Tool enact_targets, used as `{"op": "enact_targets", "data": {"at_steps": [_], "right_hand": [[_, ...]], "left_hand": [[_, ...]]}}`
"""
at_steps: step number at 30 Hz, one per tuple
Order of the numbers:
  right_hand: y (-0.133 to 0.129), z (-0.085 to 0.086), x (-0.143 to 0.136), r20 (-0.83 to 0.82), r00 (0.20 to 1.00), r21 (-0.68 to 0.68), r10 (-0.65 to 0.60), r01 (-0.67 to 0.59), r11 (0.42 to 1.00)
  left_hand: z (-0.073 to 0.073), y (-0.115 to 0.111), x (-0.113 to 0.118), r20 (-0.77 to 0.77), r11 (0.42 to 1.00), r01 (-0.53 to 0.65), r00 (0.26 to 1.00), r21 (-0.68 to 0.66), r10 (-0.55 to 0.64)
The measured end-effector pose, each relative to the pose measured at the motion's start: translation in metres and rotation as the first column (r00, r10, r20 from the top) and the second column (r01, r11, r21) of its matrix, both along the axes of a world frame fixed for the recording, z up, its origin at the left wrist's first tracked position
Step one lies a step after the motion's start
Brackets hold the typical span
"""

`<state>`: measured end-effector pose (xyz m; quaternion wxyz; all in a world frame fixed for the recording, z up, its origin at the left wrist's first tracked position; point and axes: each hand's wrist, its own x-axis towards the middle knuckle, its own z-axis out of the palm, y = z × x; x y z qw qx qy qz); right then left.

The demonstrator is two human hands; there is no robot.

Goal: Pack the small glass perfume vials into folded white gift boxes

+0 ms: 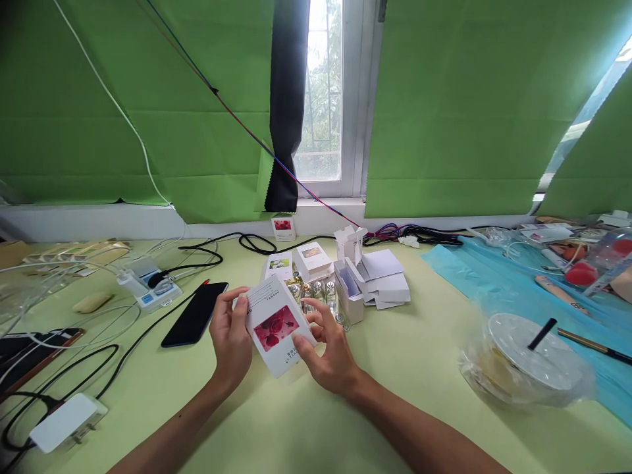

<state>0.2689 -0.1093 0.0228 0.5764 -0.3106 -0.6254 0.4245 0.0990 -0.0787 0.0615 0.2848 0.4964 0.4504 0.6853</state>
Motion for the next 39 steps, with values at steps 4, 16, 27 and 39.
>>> {"op": "enact_targets", "data": {"at_steps": [4,16,27,39], "right_hand": [[0.001,0.002,0.002,-0.072,0.997,-0.021,-0.020,0.019,1.000],[-0.004,0.005,0.006,0.041,0.991,0.247,0.129,-0.135,0.960],[0.005,-0.012,0.002,0.144,0.989,0.398,-0.045,-0.017,0.917],[-0.003,0.003,0.002,0.087,0.960,0.509,-0.266,0.187,0.840]], "left_hand": [[-0.002,0.001,-0.001,-0.002,1.000,0.024,1.000,-0.013,-0.024],[0.001,0.000,0.004,0.136,0.997,-0.018,0.990,-0.068,0.028],[-0.011,-0.007,0.009,0.061,0.968,0.180,0.983,-0.177,-0.172],[-0.006,-0.011,0.012,-0.093,0.898,0.354,0.917,-0.262,-0.388]]}}
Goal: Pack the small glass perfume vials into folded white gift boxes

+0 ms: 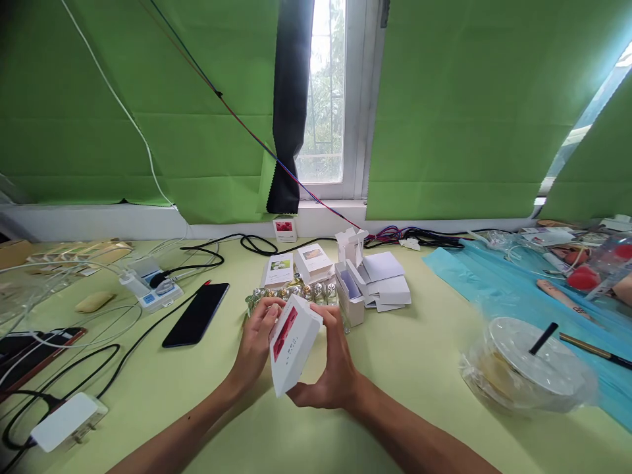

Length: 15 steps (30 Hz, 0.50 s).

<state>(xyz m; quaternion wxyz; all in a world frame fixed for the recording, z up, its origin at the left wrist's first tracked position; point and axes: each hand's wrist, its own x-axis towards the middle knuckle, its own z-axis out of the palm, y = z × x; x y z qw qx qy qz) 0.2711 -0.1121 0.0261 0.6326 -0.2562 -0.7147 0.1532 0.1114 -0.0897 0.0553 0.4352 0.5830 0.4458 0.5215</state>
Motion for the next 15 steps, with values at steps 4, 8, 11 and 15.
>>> {"op": "enact_targets", "data": {"at_steps": [4,8,11,15], "right_hand": [[-0.0002,0.0051,0.0002,-0.011,1.000,-0.005,-0.017,0.017,1.000],[0.0007,0.0065,0.0014,-0.014,0.998,-0.022,-0.059,0.059,0.998],[0.0012,0.0070,0.0032,-0.011,0.995,-0.077,-0.099,0.098,0.992],[0.0015,0.0069,0.0046,0.011,0.987,-0.110,-0.160,0.160,0.981]], "left_hand": [[-0.0019,-0.0016,0.0011,-0.112,0.995,0.101,0.988,-0.021,-0.103],[-0.0033,-0.0035,0.0031,-0.216,0.988,0.153,0.965,-0.009,-0.152],[-0.0035,-0.0021,0.0030,-0.324,0.989,0.142,0.939,0.049,-0.119],[-0.0046,0.0014,0.0008,-0.453,0.980,0.083,0.892,0.180,0.007]]}}
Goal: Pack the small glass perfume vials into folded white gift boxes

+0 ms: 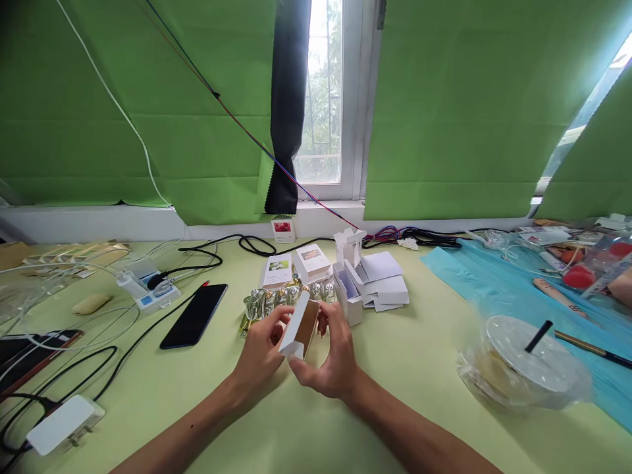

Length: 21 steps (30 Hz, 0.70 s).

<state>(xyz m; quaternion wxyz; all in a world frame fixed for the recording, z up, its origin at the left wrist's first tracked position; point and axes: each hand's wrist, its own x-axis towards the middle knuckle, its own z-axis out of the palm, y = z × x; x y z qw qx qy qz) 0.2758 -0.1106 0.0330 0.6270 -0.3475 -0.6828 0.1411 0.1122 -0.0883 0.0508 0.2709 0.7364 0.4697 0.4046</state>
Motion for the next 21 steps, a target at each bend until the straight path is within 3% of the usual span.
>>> {"op": "enact_targets", "data": {"at_steps": [6,11,16,21], "right_hand": [[-0.001,0.001,-0.003,-0.018,0.998,-0.025,-0.067,0.067,0.997],[-0.001,0.003,-0.005,-0.026,0.994,-0.090,-0.105,0.102,0.991],[-0.002,0.002,-0.007,-0.033,0.994,-0.125,-0.106,0.102,0.987],[0.000,0.002,-0.007,-0.039,0.994,-0.160,-0.105,0.097,0.982]], "left_hand": [[-0.003,-0.001,-0.002,0.097,0.984,-0.068,0.994,0.163,0.052],[-0.009,-0.003,-0.011,0.243,0.929,-0.033,0.968,0.368,-0.062],[-0.011,-0.003,-0.017,0.093,0.798,0.162,0.960,0.580,-0.263],[-0.008,-0.003,-0.015,-0.061,0.725,0.251,0.959,0.641,-0.278]]}}
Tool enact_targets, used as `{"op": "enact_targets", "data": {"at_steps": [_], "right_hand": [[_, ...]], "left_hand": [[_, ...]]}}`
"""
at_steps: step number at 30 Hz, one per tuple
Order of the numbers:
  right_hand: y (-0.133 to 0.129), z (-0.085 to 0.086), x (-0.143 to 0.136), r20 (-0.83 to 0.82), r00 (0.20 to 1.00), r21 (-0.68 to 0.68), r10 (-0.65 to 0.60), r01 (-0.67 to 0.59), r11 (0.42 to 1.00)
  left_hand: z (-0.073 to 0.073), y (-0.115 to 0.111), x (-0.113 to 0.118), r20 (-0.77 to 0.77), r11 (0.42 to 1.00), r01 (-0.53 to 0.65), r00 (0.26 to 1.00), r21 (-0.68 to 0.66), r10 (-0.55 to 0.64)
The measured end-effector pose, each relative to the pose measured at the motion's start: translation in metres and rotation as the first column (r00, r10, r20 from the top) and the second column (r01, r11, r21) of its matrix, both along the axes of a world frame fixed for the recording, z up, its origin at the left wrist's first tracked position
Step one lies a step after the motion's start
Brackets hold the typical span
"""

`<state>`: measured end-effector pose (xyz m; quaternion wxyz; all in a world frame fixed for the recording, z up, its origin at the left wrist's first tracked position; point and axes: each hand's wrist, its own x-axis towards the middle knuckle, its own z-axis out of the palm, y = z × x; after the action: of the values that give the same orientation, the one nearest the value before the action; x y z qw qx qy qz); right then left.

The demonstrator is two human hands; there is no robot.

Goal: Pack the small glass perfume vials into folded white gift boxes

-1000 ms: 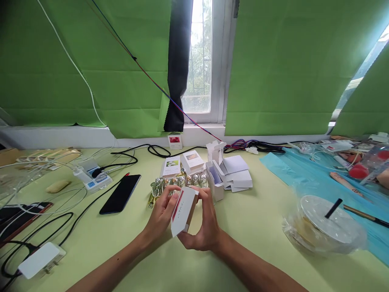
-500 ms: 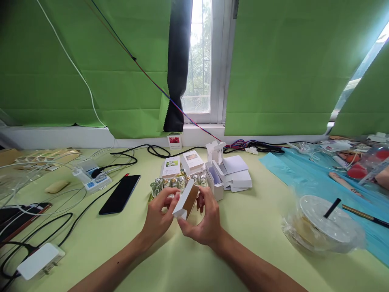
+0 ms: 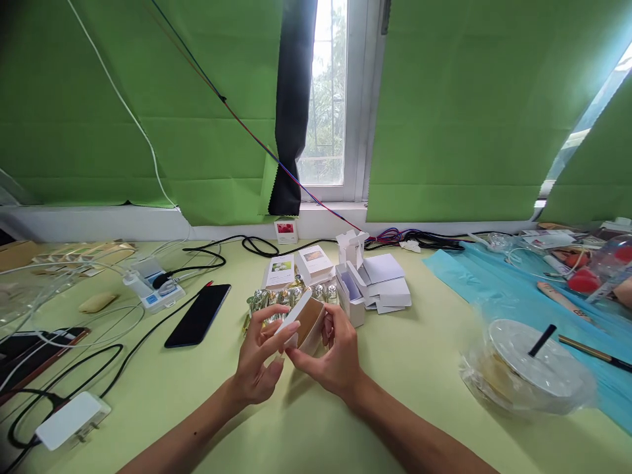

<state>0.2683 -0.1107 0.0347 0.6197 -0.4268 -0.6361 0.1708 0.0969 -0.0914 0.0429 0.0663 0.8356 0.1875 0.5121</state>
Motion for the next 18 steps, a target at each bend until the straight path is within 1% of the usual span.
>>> {"op": "enact_targets", "data": {"at_steps": [2,5,8,10,13,15,18], "right_hand": [[0.001,0.001,0.000,-0.009,1.000,-0.009,0.000,0.000,1.000],[0.001,0.002,-0.001,-0.028,1.000,-0.031,0.000,-0.001,1.000],[0.001,0.002,-0.001,-0.068,0.998,-0.063,0.019,-0.023,0.998],[0.000,0.002,-0.001,-0.086,0.996,-0.080,0.038,-0.045,0.996],[0.000,0.001,-0.001,-0.095,0.993,-0.104,0.064,-0.073,0.992],[0.000,0.001,0.000,-0.100,0.992,-0.126,0.078,-0.091,0.988],[0.001,0.000,0.000,-0.104,0.991,-0.170,0.090,-0.107,0.980]], "left_hand": [[0.001,0.000,0.000,-0.013,1.000,-0.015,1.000,-0.003,0.015],[0.001,0.000,0.000,0.016,0.998,-0.051,0.999,-0.045,0.052],[-0.004,-0.001,0.001,0.085,0.979,-0.107,0.989,-0.171,0.122],[-0.007,0.000,0.002,0.157,0.944,-0.117,0.973,-0.308,0.172],[-0.008,0.001,0.005,0.253,0.862,-0.069,0.942,-0.502,0.222],[-0.005,0.001,0.007,0.278,0.810,-0.036,0.930,-0.585,0.242],[0.003,0.001,0.010,0.278,0.752,-0.029,0.919,-0.658,0.279]]}}
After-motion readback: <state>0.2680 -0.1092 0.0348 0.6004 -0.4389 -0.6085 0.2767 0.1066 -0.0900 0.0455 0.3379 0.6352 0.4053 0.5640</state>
